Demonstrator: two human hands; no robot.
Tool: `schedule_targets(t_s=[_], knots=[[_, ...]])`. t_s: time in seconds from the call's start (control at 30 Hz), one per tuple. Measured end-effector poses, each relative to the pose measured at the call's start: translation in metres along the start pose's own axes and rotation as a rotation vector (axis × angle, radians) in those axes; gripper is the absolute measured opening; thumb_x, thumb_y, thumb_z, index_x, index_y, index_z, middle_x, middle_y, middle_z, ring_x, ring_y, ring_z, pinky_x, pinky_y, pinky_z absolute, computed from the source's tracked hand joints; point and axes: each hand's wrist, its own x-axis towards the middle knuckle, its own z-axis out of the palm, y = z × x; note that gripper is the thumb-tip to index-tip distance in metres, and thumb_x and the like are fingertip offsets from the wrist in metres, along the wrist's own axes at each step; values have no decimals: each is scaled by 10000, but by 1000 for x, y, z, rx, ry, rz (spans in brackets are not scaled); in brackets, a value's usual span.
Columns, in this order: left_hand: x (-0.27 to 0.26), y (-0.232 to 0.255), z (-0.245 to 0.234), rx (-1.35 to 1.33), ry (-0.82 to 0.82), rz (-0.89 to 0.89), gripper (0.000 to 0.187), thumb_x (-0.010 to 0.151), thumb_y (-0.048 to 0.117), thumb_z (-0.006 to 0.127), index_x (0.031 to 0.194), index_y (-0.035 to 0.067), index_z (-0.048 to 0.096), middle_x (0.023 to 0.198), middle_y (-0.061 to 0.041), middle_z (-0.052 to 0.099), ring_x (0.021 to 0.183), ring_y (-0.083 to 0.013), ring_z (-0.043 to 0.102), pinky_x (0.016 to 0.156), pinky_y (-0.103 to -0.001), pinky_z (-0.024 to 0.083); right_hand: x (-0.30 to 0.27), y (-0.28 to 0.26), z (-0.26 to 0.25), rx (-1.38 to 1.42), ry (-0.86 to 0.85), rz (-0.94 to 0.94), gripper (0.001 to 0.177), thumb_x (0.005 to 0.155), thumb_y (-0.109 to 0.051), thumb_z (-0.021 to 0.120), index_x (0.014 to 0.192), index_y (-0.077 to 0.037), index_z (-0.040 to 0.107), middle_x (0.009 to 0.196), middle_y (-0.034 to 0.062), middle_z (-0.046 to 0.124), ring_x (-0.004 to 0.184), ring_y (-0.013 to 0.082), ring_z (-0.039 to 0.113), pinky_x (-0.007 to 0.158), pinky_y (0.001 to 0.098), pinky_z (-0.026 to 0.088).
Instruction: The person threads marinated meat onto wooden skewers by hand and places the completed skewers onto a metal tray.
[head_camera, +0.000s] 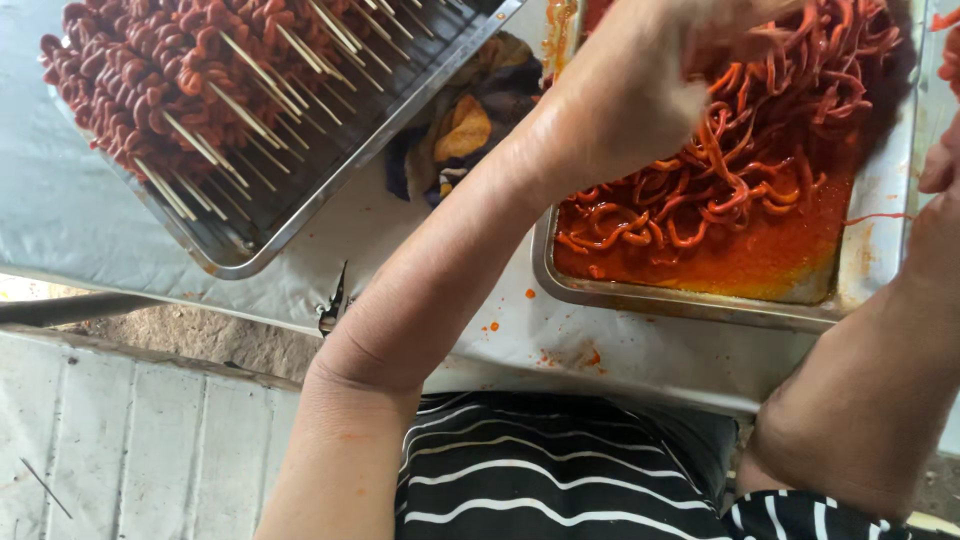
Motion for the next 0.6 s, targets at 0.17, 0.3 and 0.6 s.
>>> schedule_targets(t_s=[0.17,0.3,0.6], knots=[[-17,15,-13,484,200,66,301,866,-65,721,1127,84,715,1103,-106,747,1049,-309,736,894,-367,594,-13,1,-1,-6,10,116,312,1242,-159,431,974,-48,545,746,-25,412,655,78,358,607,246,247],[-32,14,-19,650,203,-48,141,850,38,779,970,52,707,1035,-161,710,952,-380,688,814,-452,551,-26,-39,17,192,46,213,188,1210,-84,463,1087,-23,591,822,-19,450,706,82,389,670,238,290],[-32,-11,-20,93,290,-218,214,900,-26,636,1100,14,702,1037,-87,753,966,-177,735,873,-301,609,-30,-160,70,133,-42,25,120,1150,-74,573,1204,-2,652,1025,6,587,844,73,488,788,208,376]])
